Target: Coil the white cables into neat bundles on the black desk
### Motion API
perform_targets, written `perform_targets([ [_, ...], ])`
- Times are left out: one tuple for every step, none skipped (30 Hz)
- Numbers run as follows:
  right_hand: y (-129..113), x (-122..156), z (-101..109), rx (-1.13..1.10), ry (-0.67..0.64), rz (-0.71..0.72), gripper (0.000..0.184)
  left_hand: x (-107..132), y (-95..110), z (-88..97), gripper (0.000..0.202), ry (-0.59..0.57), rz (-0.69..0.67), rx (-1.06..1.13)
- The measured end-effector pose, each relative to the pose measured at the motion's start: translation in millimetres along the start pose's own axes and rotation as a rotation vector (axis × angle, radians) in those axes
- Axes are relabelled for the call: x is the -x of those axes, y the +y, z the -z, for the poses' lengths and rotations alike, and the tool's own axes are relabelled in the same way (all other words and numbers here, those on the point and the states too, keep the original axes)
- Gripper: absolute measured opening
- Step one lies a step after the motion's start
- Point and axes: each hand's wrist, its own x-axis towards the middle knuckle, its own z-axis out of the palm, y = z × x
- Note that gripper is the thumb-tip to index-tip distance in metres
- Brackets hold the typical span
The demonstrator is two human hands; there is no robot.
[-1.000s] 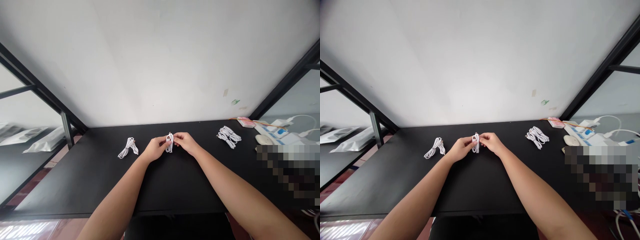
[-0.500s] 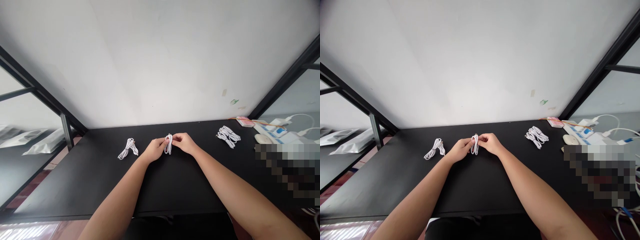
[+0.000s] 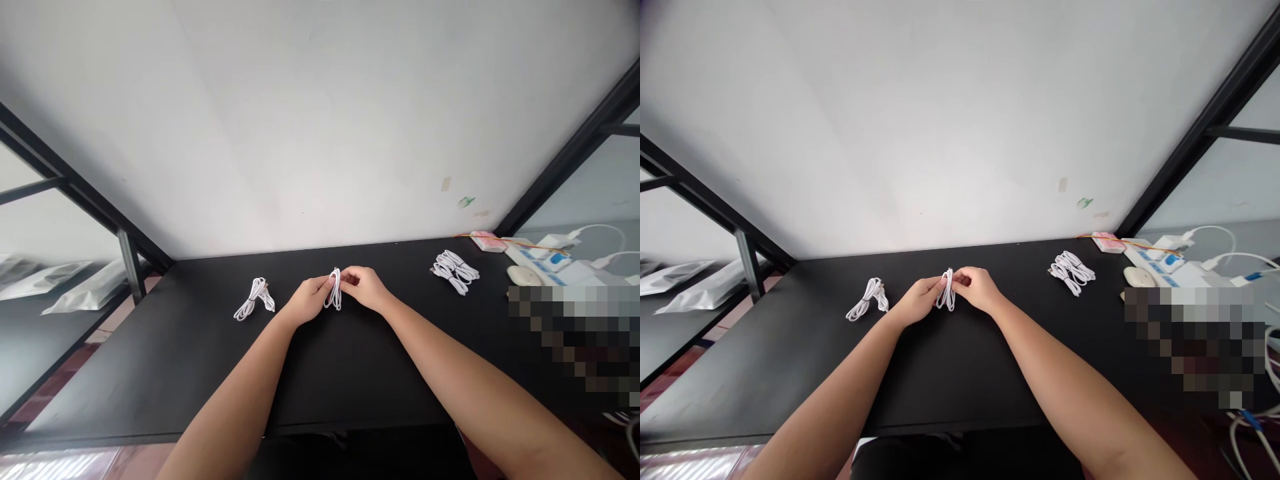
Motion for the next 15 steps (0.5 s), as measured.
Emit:
perform_targets([
  [0.3, -0.1, 0.2, 0.002, 0.001, 0.001, 0.013, 0.0, 0.2, 0.1, 0.051, -0.002, 0.002, 0.002],
  [0.6, -0.2, 0.4, 0.005, 0.003, 0.005, 0.013, -0.2, 0.1, 0.2, 0.051, -0.005, 0.003, 0.004],
  [0.8, -0.2, 0.5, 0.01, 0.006, 0.011, 0.013, -0.4, -0.1, 0.2, 0.051, -0.008, 0.004, 0.006],
  [0.8, 0.0, 0.7, 0.016, 0.01, 0.019, 0.013, -0.6, -0.7, 0.2, 0.051, -0.01, 0.004, 0.009],
  [0.7, 0.1, 0.8, 0.021, 0.015, 0.026, 0.012, -0.9, -1.4, 0.2, 0.051, -0.011, 0.004, 0.011],
  [0.4, 0.4, 0.8, 0.025, 0.017, 0.032, 0.012, -1.2, -2.2, 0.2, 0.051, -0.01, 0.006, 0.012],
  [0.0, 0.6, 0.8, 0.026, 0.017, 0.035, 0.012, -1.4, -2.9, 0.0, 0.051, -0.01, 0.008, 0.014],
  [-0.3, 0.8, 0.7, 0.025, 0.016, 0.038, 0.011, -1.7, -3.5, -0.1, 0.051, -0.008, 0.011, 0.015],
  [-0.7, 0.9, 0.6, 0.024, 0.015, 0.041, 0.011, -1.8, -3.9, -0.3, 0.051, -0.009, 0.014, 0.017],
  [-0.9, 1.0, 0.4, 0.024, 0.015, 0.042, 0.01, -1.9, -3.9, -0.5, 0.052, -0.009, 0.015, 0.02],
  [-1.0, 0.9, 0.3, 0.026, 0.014, 0.043, 0.009, -1.9, -3.6, -0.6, 0.052, -0.01, 0.015, 0.025],
  [-0.9, 0.8, 0.2, 0.029, 0.014, 0.043, 0.009, -1.8, -3.0, -0.7, 0.052, -0.008, 0.013, 0.03],
  [-0.8, 0.7, 0.1, 0.031, 0.013, 0.04, 0.009, -1.7, -2.1, -0.7, 0.052, -0.006, 0.01, 0.033],
  [-0.6, 0.5, 0.1, 0.031, 0.012, 0.036, 0.01, -1.5, -1.1, -0.6, 0.052, -0.002, 0.008, 0.036],
  [-0.3, 0.4, 0.2, 0.029, 0.011, 0.031, 0.01, -1.4, 0.0, -0.5, 0.052, 0.002, 0.007, 0.037],
])
